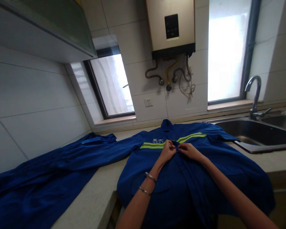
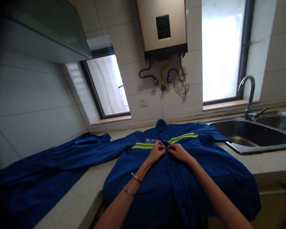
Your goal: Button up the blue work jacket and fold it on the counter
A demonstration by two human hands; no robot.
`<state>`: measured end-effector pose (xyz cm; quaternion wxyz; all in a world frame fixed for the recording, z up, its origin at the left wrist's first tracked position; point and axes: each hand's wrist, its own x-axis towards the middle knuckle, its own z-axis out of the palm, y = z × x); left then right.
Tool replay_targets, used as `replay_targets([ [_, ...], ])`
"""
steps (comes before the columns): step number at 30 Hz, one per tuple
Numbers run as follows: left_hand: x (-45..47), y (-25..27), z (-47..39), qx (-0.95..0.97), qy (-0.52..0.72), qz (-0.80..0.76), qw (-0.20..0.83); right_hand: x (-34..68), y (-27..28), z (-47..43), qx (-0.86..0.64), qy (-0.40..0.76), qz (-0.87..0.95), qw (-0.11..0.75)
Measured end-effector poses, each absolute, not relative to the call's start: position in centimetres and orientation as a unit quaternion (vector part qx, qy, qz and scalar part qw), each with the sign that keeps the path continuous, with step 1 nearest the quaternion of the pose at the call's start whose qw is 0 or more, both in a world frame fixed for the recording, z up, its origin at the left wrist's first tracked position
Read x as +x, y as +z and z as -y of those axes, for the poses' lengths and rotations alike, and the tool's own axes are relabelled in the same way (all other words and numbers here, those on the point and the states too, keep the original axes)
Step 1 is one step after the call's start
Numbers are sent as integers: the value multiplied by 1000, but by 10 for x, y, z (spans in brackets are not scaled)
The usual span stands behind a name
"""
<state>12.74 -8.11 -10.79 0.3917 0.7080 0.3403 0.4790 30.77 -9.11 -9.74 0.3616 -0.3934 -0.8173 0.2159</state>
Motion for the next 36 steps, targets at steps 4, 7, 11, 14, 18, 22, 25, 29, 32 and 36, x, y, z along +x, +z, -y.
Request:
replay_targets([
  [4,127,-105,85,741,471,-327,349,308,-98,89,-394,226,814,362],
  [7,127,-102,88,758,462,-324,326,308,-100,87,-396,231,810,367],
  [11,126,-100,88,751,462,-341,326,307,-102,84,-400,234,799,383],
  [14,125,-98,89,739,470,-362,319,305,-105,81,-411,230,788,397],
  [18,124,-97,88,739,483,-370,287,303,-107,81,-423,225,782,399],
  [22,124,-99,85,726,486,-380,304,303,-108,80,-418,229,787,391],
  [25,124,-102,82,720,488,-375,321,305,-110,78,-414,235,791,384],
  [29,124,-104,81,723,489,-369,319,306,-111,78,-401,237,800,378],
  [32,124,-106,80,717,491,-365,334,305,-110,80,-395,231,806,376],
  [36,125,-111,73,696,489,-365,378,304,-111,79,-397,237,805,371],
])
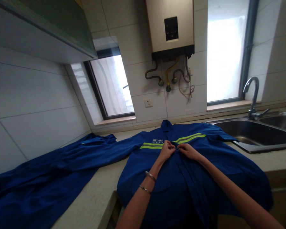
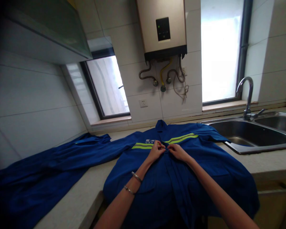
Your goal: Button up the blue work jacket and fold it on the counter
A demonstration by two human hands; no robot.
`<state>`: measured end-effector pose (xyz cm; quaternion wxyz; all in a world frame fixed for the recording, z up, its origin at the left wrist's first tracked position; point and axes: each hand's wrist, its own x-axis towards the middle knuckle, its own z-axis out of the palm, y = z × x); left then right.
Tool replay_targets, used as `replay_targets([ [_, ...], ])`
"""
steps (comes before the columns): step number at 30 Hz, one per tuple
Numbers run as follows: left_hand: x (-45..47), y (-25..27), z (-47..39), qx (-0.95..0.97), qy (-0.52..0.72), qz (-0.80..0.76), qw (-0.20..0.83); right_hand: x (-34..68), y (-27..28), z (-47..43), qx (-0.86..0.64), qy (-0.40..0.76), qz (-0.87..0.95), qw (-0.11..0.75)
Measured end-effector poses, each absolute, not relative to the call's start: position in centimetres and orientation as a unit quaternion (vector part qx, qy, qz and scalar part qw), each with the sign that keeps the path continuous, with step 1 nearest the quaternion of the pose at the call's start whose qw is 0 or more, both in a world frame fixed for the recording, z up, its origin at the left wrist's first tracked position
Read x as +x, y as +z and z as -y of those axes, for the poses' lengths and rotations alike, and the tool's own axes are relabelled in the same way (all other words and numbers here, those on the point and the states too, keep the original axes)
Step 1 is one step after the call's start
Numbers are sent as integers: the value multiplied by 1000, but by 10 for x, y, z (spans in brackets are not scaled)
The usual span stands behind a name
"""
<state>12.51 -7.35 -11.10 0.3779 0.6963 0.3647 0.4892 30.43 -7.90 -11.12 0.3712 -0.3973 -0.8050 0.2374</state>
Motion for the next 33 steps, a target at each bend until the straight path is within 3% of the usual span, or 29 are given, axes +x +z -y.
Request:
replay_targets([
  [8,125,-116,63,580,489,-404,511,304,-120,74,-391,329,754,413],
  [27,127,-107,66,531,488,-459,520,297,-103,91,-386,335,742,434],
  [33,128,-104,70,550,483,-463,500,298,-102,94,-395,264,766,434],
])
